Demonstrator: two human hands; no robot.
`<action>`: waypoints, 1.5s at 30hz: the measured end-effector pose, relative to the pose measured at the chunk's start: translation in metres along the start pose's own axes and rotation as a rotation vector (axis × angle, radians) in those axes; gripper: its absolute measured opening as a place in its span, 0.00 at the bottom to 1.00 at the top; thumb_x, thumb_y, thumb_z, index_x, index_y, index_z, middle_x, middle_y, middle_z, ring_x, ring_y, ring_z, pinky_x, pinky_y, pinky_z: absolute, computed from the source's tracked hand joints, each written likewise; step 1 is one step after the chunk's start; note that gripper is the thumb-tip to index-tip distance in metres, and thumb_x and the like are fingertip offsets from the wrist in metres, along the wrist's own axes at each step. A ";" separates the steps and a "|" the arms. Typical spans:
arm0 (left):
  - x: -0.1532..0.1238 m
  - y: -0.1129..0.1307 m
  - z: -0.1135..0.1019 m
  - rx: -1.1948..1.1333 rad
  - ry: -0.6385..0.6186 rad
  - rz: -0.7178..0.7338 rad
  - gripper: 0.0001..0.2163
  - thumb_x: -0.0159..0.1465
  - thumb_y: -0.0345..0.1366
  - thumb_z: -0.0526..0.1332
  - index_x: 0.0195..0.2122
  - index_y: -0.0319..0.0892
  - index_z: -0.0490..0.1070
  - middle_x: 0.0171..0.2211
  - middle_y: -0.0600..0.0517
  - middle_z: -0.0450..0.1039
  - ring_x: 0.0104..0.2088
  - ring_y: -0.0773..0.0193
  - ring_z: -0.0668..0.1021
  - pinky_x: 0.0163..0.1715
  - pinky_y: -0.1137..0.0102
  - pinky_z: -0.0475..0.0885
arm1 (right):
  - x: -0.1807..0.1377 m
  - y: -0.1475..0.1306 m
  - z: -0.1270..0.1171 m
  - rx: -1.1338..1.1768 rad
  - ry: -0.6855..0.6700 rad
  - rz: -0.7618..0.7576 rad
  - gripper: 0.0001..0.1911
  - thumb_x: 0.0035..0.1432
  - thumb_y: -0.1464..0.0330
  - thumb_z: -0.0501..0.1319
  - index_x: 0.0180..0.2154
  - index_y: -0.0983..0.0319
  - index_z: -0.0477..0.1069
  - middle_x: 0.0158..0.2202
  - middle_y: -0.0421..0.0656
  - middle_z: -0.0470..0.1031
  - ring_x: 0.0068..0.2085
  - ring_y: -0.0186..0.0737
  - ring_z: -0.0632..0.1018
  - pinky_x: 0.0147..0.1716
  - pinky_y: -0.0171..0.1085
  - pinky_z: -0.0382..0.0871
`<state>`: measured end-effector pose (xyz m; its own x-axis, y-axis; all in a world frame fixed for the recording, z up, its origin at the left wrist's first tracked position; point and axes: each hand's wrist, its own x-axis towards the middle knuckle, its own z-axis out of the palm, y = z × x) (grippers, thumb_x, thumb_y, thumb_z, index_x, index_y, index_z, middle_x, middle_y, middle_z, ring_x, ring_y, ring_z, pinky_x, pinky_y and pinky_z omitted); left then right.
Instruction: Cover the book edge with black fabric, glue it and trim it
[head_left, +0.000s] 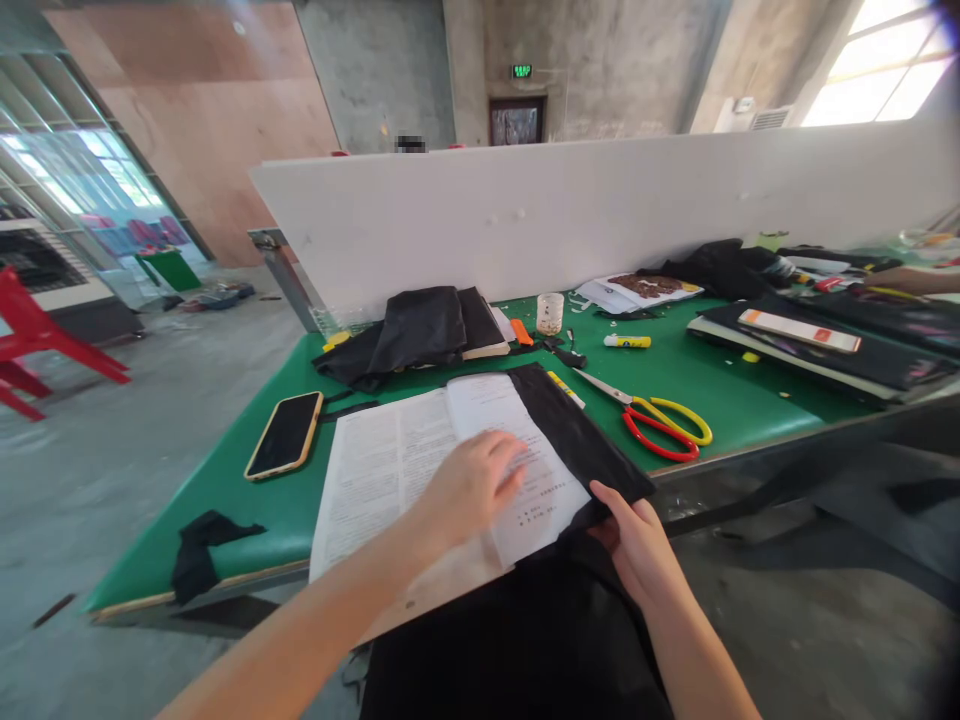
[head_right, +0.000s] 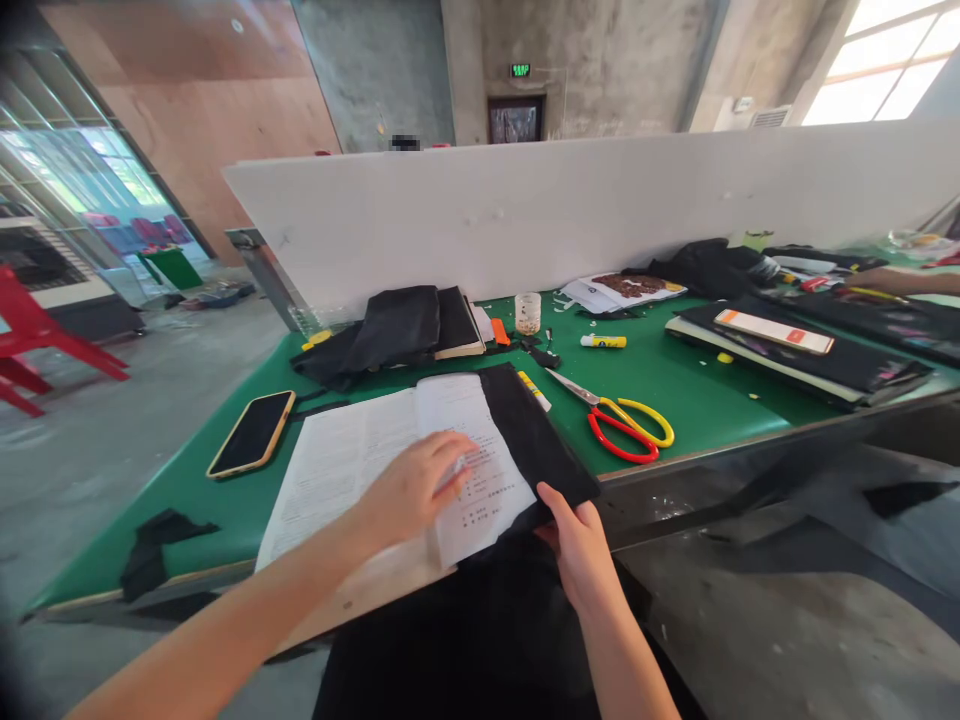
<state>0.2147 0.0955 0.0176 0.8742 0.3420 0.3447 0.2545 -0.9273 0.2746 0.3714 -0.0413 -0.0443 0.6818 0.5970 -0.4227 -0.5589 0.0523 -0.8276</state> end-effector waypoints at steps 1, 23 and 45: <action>-0.008 0.018 0.001 -0.011 -0.044 0.005 0.12 0.67 0.39 0.50 0.49 0.44 0.65 0.46 0.49 0.70 0.47 0.59 0.72 0.46 0.63 0.69 | 0.000 -0.001 0.000 0.009 -0.023 -0.001 0.24 0.39 0.63 0.72 0.24 0.58 0.55 0.22 0.34 0.70 0.25 0.36 0.75 0.21 0.33 0.73; -0.033 0.066 0.013 -0.157 -0.066 -0.318 0.05 0.60 0.36 0.61 0.27 0.43 0.68 0.28 0.56 0.72 0.31 0.64 0.73 0.30 0.70 0.63 | -0.001 -0.013 -0.003 -0.073 -0.163 -0.062 0.17 0.44 0.66 0.70 0.27 0.60 0.61 0.25 0.40 0.75 0.28 0.41 0.78 0.24 0.39 0.78; 0.012 -0.009 0.014 0.041 -0.005 -0.062 0.19 0.62 0.46 0.57 0.51 0.42 0.64 0.48 0.46 0.68 0.50 0.55 0.68 0.51 0.59 0.64 | 0.008 0.003 -0.012 -0.045 -0.084 -0.023 0.23 0.37 0.64 0.73 0.23 0.59 0.57 0.18 0.33 0.67 0.22 0.36 0.74 0.21 0.36 0.75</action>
<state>0.2287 0.1057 0.0064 0.8581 0.3985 0.3239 0.3250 -0.9098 0.2581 0.3810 -0.0458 -0.0545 0.6510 0.6613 -0.3726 -0.5207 0.0319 -0.8532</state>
